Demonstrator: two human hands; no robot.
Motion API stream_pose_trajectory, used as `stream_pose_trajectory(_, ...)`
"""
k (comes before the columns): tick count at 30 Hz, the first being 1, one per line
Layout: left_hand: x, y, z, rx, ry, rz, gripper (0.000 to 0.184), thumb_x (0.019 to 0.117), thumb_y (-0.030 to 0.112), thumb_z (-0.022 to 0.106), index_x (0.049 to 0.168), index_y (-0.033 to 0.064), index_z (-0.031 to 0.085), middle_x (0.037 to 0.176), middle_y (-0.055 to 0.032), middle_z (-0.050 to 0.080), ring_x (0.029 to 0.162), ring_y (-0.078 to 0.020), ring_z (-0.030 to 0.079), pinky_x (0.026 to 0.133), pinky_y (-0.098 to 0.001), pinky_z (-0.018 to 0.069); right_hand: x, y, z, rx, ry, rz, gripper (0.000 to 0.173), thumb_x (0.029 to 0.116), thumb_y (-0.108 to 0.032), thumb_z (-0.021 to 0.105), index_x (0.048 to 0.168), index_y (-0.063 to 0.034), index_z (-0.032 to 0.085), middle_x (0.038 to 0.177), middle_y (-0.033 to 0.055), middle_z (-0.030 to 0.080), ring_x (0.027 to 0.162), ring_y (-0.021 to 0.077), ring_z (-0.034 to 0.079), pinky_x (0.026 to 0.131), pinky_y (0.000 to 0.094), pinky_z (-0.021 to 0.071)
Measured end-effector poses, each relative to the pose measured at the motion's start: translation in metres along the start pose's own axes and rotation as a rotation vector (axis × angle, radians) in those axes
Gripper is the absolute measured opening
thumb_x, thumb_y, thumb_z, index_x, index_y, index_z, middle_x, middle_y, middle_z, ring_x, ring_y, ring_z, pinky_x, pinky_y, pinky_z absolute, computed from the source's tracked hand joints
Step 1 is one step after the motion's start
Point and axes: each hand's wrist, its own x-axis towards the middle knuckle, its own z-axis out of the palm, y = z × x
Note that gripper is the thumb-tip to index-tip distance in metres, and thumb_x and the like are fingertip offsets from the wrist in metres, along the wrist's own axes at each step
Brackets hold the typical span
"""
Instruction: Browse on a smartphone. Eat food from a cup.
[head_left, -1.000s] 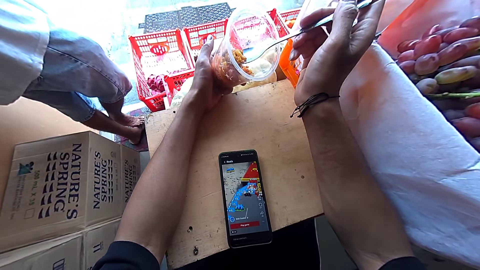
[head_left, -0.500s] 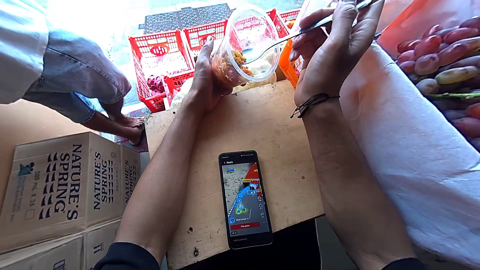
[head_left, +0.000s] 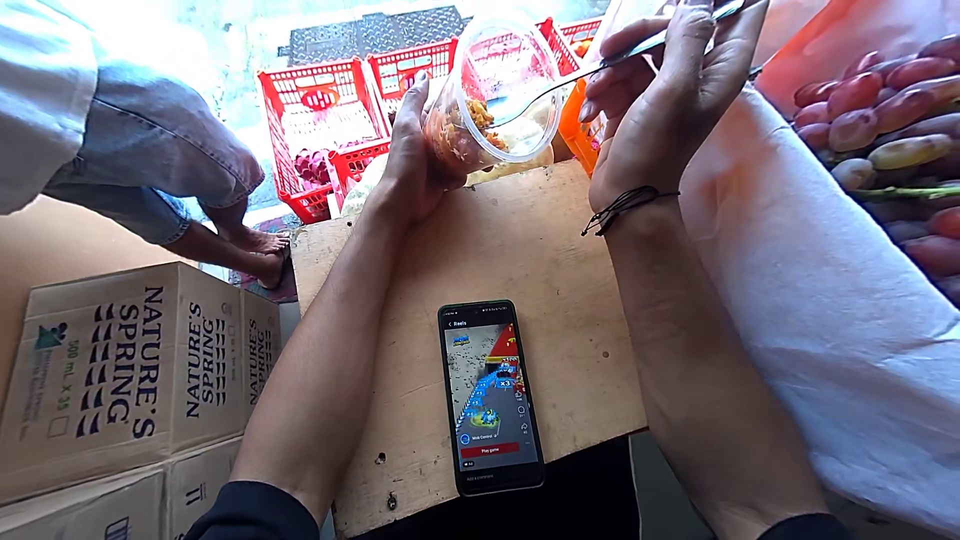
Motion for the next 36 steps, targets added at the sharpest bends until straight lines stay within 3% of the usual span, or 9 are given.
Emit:
stream_pose_trajectory(3,-0.0001,0.0,-0.0004,-0.013,-0.01,0.006,0.067,0.1067,0.058,0.006,0.125,0.0155,0.055,0.104,-0.0121,0.067,0.087,-0.0245,0.067,0.069,-0.0396,0.0576,0.0004,0.0011,0.0,-0.009,-0.004,-0.005,0.013,0.1119,-0.008,0.028,0.113,-0.0016,0.038,0.073,0.0108,0.066,0.048,0.0167,0.064,0.044,0.0273,0.0556)
stream_pose_trajectory(9,-0.0002,-0.0001,0.0,0.004,-0.006,0.002,0.068,0.1065,0.059,0.007,0.119,0.0143,0.057,0.097,-0.0117,0.068,0.077,-0.0223,0.066,0.061,-0.0352,0.0553,0.0001,0.0004,-0.0005,0.007,0.001,0.009,0.013,0.112,-0.008,0.027,0.114,-0.0019,0.038,0.075,0.0109,0.065,0.05,0.0176,0.064,0.047,0.0294,0.0577)
stream_pose_trajectory(16,-0.0013,0.0005,-0.0001,0.004,-0.008,0.001,0.067,0.1069,0.058,0.008,0.118,0.0141,0.057,0.096,-0.0116,0.068,0.076,-0.0223,0.066,0.06,-0.0348,0.0551,0.0002,0.0019,-0.0007,0.011,-0.005,0.004,0.013,0.1116,-0.007,0.027,0.113,-0.0018,0.038,0.074,0.0108,0.065,0.05,0.0177,0.064,0.047,0.0296,0.0578)
stream_pose_trajectory(23,-0.0022,0.0009,0.0007,-0.002,-0.004,0.009,0.066,0.1071,0.057,0.006,0.123,0.0155,0.055,0.102,-0.0112,0.067,0.086,-0.0237,0.067,0.068,-0.0389,0.0574,0.0008,0.0019,-0.0006,0.001,-0.012,0.003,0.013,0.1118,-0.008,0.027,0.114,-0.0019,0.038,0.074,0.0107,0.066,0.05,0.0178,0.065,0.048,0.0298,0.0582)
stream_pose_trajectory(36,-0.0022,0.0003,0.0002,0.002,0.007,-0.012,0.067,0.1063,0.06,0.009,0.12,0.015,0.057,0.098,-0.0113,0.067,0.079,-0.0226,0.067,0.063,-0.0362,0.0563,0.0006,0.0023,-0.0009,0.006,-0.015,-0.004,0.012,0.111,-0.006,0.027,0.113,-0.0014,0.038,0.075,0.0107,0.065,0.05,0.018,0.064,0.048,0.0301,0.0582)
